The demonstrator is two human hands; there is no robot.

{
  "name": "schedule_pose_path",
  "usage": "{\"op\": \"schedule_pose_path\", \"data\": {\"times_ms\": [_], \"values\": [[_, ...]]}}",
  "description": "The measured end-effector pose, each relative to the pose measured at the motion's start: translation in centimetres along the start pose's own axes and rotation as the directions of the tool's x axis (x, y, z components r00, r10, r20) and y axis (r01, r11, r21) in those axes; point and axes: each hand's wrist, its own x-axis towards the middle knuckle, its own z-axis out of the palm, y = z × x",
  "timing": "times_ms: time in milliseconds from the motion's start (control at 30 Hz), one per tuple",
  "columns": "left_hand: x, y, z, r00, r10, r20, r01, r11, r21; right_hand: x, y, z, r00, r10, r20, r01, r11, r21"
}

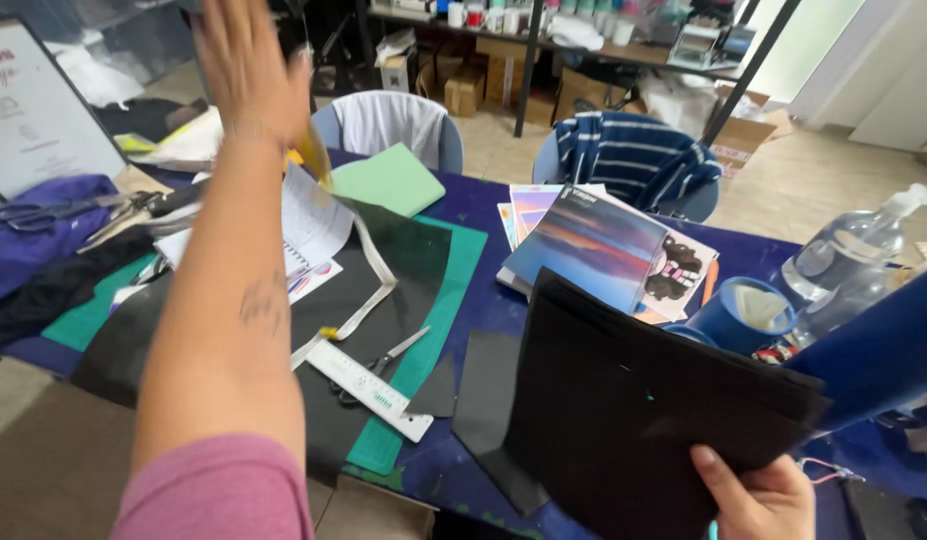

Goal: Cutting shapes out of black paper using scissors on a work table

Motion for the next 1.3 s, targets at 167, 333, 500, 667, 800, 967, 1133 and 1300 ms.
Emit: {"op": "schedule_pose_path", "data": {"times_ms": [167,333,500,667,800,967,1133,1300], "values": [[-18.2,7.0,-0.3,0.509,-0.231,0.829,0.703,0.667,-0.246,3.0,6.1,-0.2,0.961,0.037,0.272,-0.076,0.988,0.134],[-26.8,20.7,-5.8,0.405,0.151,0.902,0.868,-0.374,-0.327,1.3,1.7,2.2,0.879,0.124,0.461,-0.179,0.981,0.076],[-29.9,23.4,-8.3,0.565,0.398,0.723,0.755,-0.603,-0.258,-0.6,-2.3,4.2,0.832,0.075,0.550,-0.258,0.929,0.264],[-34.6,17.0,-10.7,0.970,-0.189,0.153,0.227,0.930,-0.288,0.1,2.4,10.6,0.854,0.263,0.449,-0.225,0.965,-0.139],[-37.5,15.5,-9.6,0.696,-0.452,0.558,0.594,0.799,-0.094,1.7,8.7,10.1,0.861,0.170,0.480,0.147,0.820,-0.554],[-44.7,6.7,-12.7,0.305,-0.917,0.258,0.883,0.374,0.285,2.0,9.8,10.4,0.850,0.233,0.472,0.027,0.877,-0.480],[-43.0,7.6,-13.9,0.075,-0.873,0.482,0.991,0.012,-0.132,1.1,7.1,11.0,0.837,0.317,0.445,-0.012,0.824,-0.566],[-38.9,5.7,-21.4,0.020,-0.786,0.618,0.807,0.378,0.454,0.9,6.9,11.1,0.810,0.410,0.419,-0.251,0.888,-0.385]]}}
